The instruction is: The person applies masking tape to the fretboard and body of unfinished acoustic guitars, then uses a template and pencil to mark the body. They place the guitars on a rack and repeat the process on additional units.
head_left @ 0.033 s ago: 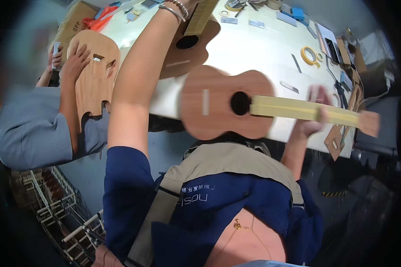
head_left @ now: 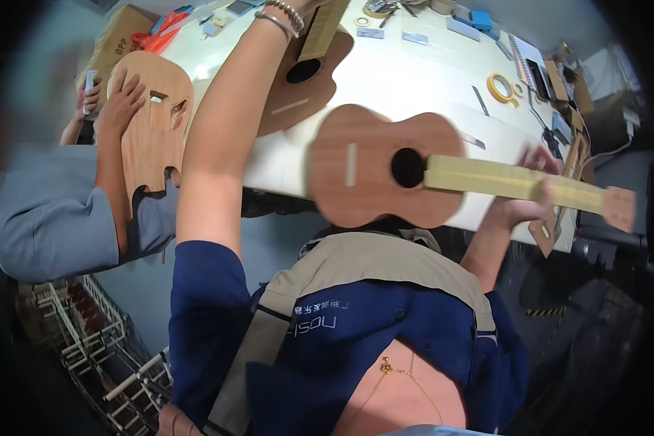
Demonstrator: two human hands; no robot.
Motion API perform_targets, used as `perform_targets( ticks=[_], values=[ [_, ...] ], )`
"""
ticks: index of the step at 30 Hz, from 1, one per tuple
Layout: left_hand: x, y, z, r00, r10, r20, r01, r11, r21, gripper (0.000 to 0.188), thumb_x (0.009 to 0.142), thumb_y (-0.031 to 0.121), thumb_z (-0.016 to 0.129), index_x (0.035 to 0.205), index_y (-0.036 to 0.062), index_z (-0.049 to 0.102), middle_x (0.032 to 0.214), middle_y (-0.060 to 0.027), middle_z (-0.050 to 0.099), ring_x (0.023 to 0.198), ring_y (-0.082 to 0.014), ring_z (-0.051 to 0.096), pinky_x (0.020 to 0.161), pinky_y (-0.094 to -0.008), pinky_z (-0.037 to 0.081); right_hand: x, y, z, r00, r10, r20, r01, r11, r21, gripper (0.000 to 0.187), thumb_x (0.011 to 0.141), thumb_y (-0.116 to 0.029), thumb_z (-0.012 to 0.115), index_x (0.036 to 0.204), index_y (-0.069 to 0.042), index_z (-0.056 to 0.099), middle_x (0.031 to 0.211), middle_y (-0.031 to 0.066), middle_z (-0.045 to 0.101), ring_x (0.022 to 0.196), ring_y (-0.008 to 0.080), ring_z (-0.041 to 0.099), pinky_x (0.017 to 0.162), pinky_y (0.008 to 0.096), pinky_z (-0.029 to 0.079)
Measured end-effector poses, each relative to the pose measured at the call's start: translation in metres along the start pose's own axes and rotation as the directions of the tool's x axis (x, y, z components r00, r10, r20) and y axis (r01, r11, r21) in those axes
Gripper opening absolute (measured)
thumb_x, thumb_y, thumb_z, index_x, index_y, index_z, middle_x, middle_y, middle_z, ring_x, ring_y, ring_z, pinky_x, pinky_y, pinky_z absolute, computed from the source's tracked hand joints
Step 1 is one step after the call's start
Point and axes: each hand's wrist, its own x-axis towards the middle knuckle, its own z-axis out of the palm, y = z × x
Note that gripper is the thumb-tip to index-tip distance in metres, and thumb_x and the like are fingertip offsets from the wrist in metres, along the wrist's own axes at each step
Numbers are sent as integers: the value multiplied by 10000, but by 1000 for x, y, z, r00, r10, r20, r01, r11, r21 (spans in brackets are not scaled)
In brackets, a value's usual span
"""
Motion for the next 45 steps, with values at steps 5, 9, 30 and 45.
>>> perform_targets(
  ticks=[5, 9, 30, 45],
  values=[
    [-13, 14, 19, 965, 163, -203, -152, 986, 68, 284, 893, 116, 573, 1125, 38, 430, 768, -53, 579, 601, -107, 553, 519, -228, 467, 40, -42, 71, 833, -58, 550, -42, 985, 168, 229, 753, -45, 496, 981, -35, 481, 723, 52, 434, 587, 131, 443, 578, 244, 376],
    [-41, 66, 43, 882, 333, -333, -326, 942, 79, 160, 925, 95, 507, 1062, 62, 430, 717, -15, 520, 570, -95, 512, 502, -226, 434, 43, -9, 135, 799, -144, 583, 244, 965, -96, 231, 779, -21, 544, 999, 30, 497, 757, 113, 524, 590, 137, 504, 576, 262, 422],
    [-77, 31, 64, 917, -46, -396, 6, 995, -102, 270, 915, 277, 582, 996, 30, 651, 865, -15, 641, 806, -49, 545, 739, -230, 472, 29, 145, 139, 221, 253, 942, 304, 900, -314, 585, 809, -133, 671, 1291, 40, 389, 1152, 151, 521, 1073, 208, 491, 954, 326, 372],
    [-375, 210, 132, 306, 305, -902, 475, 772, 422, 604, 837, 217, 676, 1245, -57, 325, 1064, -155, 485, 1059, -195, 469, 942, -336, 382, -264, 28, 200, -814, -69, 577, -317, 886, -340, 594, 774, -99, 675, 1276, 40, 389, 1187, 139, 507, 1077, 181, 515, 905, 288, 417]
  ],
)
